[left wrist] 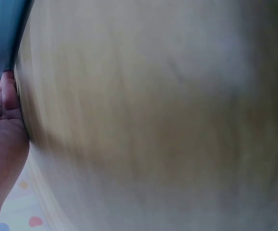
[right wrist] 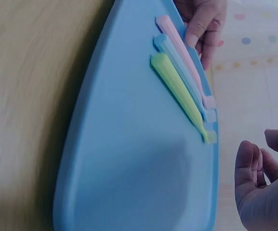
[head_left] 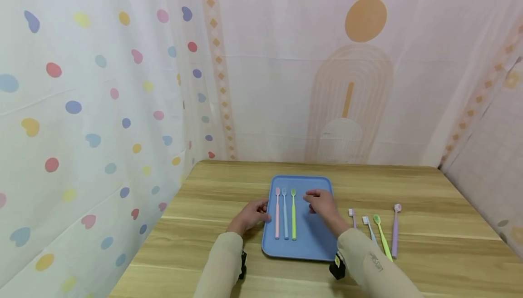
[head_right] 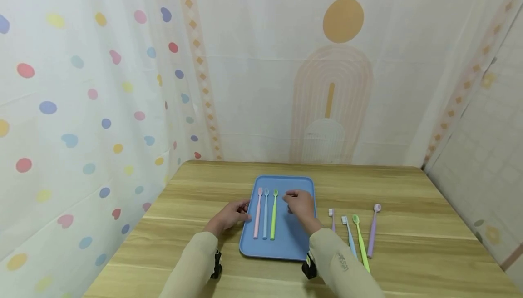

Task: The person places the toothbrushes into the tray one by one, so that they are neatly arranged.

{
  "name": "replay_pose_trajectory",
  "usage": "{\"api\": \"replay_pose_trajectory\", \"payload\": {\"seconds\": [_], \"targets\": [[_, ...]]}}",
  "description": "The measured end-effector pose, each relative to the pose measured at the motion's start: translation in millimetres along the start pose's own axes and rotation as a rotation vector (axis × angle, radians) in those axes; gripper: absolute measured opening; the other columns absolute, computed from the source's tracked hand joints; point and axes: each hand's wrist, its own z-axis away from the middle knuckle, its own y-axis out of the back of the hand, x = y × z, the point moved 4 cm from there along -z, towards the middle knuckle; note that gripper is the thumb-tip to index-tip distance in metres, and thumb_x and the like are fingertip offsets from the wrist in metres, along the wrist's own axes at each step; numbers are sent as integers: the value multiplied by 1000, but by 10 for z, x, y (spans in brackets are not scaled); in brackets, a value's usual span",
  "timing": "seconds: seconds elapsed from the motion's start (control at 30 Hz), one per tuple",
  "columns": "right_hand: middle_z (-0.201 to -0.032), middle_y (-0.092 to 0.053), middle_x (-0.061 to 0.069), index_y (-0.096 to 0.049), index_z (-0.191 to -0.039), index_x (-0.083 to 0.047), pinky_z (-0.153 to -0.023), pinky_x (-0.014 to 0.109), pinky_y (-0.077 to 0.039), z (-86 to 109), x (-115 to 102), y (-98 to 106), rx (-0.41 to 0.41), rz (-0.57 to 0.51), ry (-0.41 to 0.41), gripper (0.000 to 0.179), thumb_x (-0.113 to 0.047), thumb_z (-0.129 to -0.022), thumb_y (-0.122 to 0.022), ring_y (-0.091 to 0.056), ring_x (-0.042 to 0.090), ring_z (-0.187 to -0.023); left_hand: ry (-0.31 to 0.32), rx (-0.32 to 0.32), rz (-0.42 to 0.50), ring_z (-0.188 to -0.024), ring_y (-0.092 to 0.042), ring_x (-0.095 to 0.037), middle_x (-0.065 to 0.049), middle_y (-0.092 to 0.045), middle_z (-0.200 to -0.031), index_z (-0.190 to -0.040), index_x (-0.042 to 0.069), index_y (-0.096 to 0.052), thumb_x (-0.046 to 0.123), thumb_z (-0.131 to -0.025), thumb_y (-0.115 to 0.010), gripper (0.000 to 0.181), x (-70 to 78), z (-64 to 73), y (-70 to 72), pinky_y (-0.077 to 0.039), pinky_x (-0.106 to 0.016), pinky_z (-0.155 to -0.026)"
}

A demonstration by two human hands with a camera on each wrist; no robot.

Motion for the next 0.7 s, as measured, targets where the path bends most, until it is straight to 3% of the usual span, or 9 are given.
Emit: {"api": "replay_pose_trajectory", "payload": {"seconds": [0.5, 0.7], "targets": [[-107, -65, 16, -62, -122, 10, -71, 29, -54, 12, 26, 495, 13, -61, -2, 32, -9, -96, -62, -59, 26, -86, -8, -3, 2, -95, -47, -23, -8, -52, -102, -144, -1, -49, 2, -89, -70, 59, -27, -19, 7, -41, -36, -82], [-112, -64, 17, -60, -127, 9, -81, 37, -53, 53, 36, 669, 6, -41, 42, 36, -13, -98, -60, -58, 31, -98, -16, 0, 16, -95, -47, -23, -9, -52, -103, -144, -1, -49, 2, -89, -71, 60, -23, -35, 10, -41, -36, -82]]}}
